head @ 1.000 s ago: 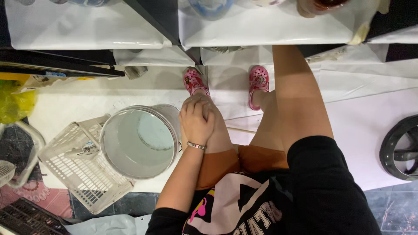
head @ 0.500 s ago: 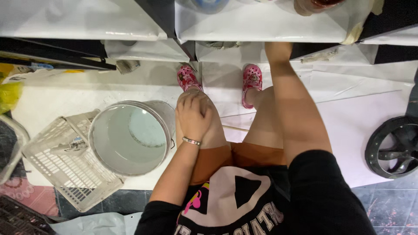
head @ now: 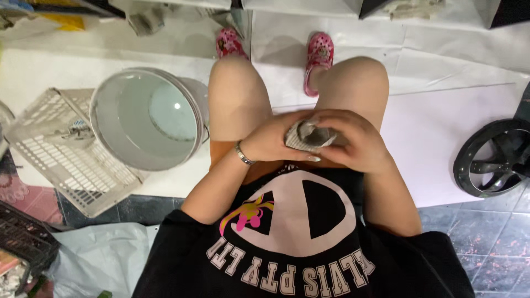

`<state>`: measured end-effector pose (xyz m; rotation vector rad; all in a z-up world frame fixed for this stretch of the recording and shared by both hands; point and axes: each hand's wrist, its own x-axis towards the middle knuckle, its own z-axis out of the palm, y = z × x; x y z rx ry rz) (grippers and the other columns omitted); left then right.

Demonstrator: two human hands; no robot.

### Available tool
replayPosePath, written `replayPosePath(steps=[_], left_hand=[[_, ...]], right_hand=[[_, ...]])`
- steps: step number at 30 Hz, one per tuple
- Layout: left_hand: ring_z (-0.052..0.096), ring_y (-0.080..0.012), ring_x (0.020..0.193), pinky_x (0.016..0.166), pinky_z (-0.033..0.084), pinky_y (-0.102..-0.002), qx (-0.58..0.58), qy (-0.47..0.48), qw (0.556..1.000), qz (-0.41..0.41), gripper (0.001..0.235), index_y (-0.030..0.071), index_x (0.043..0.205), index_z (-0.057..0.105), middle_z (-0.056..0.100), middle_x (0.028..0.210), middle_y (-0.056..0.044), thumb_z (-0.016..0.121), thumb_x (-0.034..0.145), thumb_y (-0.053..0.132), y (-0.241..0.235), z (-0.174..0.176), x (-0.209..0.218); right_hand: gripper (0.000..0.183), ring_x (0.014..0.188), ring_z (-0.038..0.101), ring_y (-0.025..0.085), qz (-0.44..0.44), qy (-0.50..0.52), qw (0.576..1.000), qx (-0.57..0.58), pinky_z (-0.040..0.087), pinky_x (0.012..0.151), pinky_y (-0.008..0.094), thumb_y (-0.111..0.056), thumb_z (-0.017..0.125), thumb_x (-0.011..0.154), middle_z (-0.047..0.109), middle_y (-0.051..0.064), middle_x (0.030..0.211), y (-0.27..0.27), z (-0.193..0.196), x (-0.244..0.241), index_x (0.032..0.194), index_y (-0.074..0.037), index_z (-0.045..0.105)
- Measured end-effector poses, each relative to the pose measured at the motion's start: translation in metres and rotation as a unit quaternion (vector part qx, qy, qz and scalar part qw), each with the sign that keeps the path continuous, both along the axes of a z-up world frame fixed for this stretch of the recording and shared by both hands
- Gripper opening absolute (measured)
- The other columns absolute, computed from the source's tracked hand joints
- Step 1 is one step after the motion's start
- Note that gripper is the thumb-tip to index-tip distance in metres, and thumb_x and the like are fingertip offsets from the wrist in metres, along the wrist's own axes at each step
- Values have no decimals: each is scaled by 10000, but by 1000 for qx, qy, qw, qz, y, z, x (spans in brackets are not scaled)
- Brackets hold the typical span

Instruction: The person sits on the floor and folds sheets of newspaper into small, compact bundles. They repeatedly pick up a sheet, fold it multiple times, and place the finished bundle on a nearby shelf.

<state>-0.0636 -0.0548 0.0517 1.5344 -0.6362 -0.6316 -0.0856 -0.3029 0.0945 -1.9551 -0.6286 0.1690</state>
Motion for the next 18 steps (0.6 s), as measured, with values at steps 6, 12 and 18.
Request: replayPosePath(steps=[6,12,18], left_hand=[[719,-148,1027,942,582,-293,3,48,981,188,660,25,1315,631,750,1138,-73,934,766,232,-9,-6,-74],[717,-80,943,872,593,-284,3,1,977,212,504,20,1179,680,755,1067,-37,917,764,180,-8,10,-94],[652,-103,1075,971,565,-294,-246,227,922,195,415,42,1253,616,680,1163,-13,837,901,53,-21,9,-115]], right_hand=[[659,1338,565,319,-39,47,979,192,458,1143,439,-225,868,832,568,175,1407,26,18,-27,1346,-30,505],[317,1155,662,252,-80,59,943,319,554,1002,367,-130,807,936,639,162,1314,42,3,-67,1122,-36,568],[200,988,691,281,-145,-59,957,242,577,850,375,-83,761,959,706,167,1082,42,17,-97,982,-21,572]])
